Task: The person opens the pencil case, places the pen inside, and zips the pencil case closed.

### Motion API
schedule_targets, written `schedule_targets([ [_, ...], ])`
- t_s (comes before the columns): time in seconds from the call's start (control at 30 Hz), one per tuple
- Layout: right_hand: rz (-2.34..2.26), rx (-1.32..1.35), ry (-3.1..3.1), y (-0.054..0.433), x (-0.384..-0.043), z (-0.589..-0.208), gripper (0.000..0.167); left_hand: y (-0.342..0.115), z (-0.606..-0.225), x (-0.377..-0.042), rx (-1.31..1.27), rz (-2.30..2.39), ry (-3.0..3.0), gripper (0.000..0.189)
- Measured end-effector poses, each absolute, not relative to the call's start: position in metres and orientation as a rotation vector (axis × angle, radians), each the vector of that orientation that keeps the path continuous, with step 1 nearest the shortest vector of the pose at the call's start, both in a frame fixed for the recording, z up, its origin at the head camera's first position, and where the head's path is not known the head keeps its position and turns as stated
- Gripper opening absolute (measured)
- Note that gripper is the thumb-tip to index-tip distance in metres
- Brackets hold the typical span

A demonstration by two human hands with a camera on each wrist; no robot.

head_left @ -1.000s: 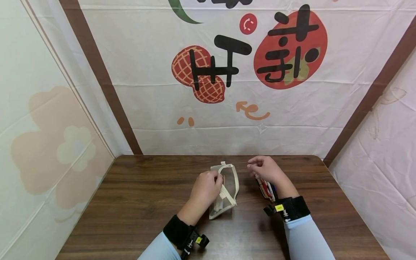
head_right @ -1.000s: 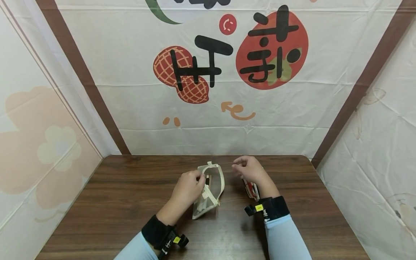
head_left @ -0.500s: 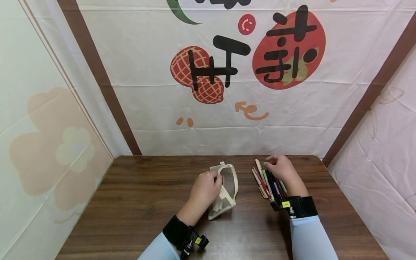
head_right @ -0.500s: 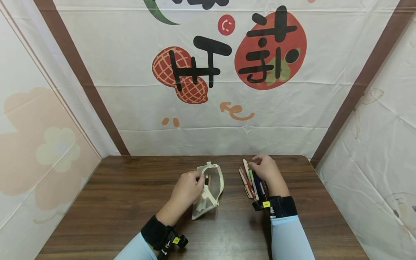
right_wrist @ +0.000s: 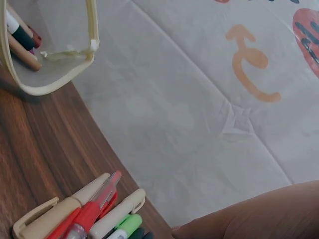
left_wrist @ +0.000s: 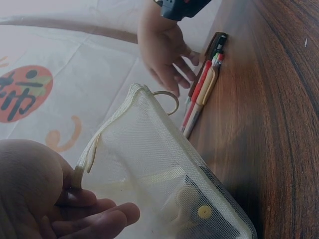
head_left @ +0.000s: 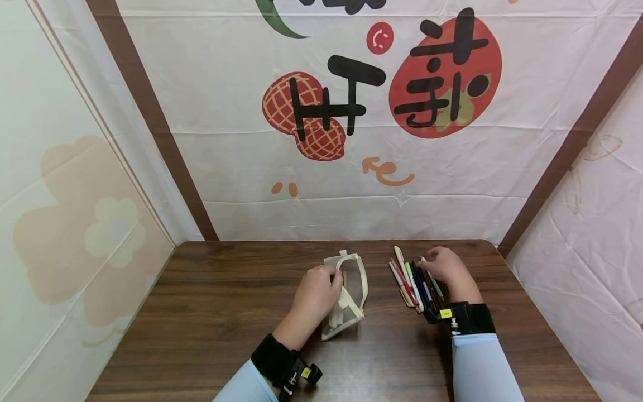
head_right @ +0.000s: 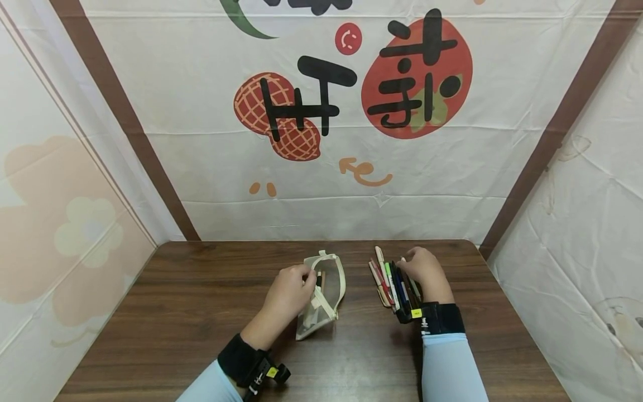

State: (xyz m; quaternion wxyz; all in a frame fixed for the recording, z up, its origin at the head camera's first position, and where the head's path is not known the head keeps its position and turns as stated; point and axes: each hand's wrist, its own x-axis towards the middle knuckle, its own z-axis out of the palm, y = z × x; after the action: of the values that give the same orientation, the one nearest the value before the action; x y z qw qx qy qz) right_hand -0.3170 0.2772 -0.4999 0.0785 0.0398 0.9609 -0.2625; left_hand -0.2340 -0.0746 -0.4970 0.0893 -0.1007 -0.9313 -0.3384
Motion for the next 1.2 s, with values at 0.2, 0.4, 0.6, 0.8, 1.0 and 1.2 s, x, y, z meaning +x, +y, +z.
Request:
schedule_targets([
  [0.2,-0.778,0.118,2.844,0.285,-0.327,-0.515,0.062,-0.074,-0.497,-0.234,-0.295,-1.017,-2.775,0.037],
  [0.4,-0.756,0.099,2.873,0.307,-0.359,-0.56,0.065,-0.074,-0.497,-0.234,-0.296,-1.01,-2.775,0.038],
  [0.6,-0.77,0.147,2.848,0.294,-0.346,-0.541,0.054,-0.074,-0.497,-0.233,-0.302,-1.012,-2.777,0.037],
  [0.8,-0.744,0.147,2.867,0.279,-0.323,-0.513,0.037,-0.074,-0.496,-0.233,-0.298,-1.012,-2.782,0.037],
  [1.0,-0.675,0.153,2.924,0.277,-0.32,-0.511,0.039,-0.074,-0.497,-0.234,-0.307,-1.004,-2.764,0.036],
  [1.2,-0.676,0.159,2.903,0.28,-0.32,-0.51,0.044,-0.073,-0.497,-0.234,-0.301,-1.015,-2.772,0.039],
])
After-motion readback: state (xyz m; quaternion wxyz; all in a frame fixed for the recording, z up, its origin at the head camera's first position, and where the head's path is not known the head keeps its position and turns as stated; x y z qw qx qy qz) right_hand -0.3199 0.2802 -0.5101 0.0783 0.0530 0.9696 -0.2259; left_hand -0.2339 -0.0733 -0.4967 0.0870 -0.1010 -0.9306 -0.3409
